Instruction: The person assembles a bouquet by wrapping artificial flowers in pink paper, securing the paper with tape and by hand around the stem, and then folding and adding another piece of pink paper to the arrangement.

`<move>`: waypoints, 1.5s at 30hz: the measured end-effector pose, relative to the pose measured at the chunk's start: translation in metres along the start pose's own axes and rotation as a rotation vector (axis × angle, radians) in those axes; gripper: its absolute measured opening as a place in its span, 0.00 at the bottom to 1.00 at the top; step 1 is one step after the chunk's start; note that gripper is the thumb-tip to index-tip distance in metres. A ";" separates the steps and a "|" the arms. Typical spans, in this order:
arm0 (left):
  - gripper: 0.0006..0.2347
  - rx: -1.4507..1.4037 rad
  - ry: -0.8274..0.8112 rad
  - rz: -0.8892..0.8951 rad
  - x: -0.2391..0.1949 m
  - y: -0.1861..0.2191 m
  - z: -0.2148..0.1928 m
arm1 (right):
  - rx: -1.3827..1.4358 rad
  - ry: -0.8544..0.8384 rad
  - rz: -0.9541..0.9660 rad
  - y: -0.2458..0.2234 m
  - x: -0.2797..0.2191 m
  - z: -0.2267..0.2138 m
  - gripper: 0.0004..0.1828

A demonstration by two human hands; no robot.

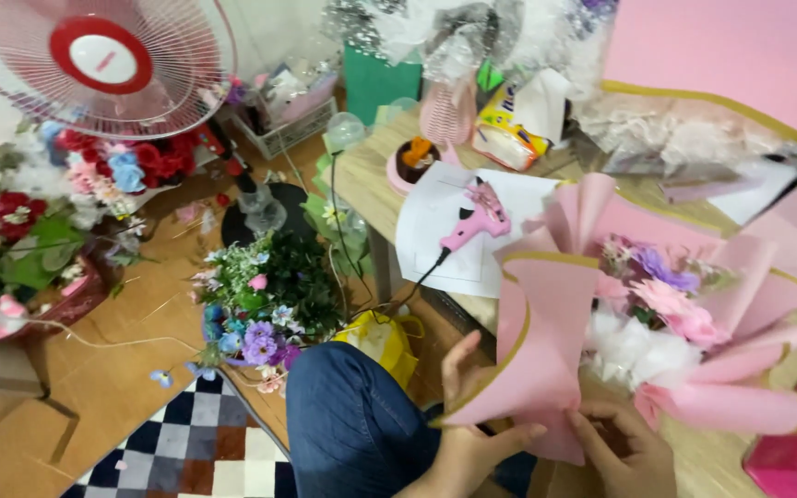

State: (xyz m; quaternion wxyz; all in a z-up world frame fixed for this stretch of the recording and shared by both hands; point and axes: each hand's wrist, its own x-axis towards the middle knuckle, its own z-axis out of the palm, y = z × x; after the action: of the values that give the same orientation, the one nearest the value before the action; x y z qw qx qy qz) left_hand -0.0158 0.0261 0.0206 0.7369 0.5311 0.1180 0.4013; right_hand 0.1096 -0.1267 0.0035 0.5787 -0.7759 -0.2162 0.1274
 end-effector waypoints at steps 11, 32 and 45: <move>0.33 -0.066 0.015 -0.091 0.003 -0.026 0.009 | -0.061 -0.004 -0.025 0.023 0.011 0.003 0.03; 0.49 -0.404 0.048 -0.357 -0.008 -0.049 -0.003 | -0.003 -0.042 -0.034 0.036 0.015 -0.012 0.05; 0.09 -0.155 0.093 -0.521 -0.018 -0.102 -0.012 | -0.010 -0.306 -0.377 0.038 0.018 -0.026 0.09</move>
State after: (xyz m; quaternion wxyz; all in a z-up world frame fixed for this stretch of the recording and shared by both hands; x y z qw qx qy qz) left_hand 0.0126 0.0096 -0.0779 0.8475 0.4059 0.2533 0.2298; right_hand 0.1443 -0.1484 -0.0243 0.5487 -0.6965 -0.4431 0.1322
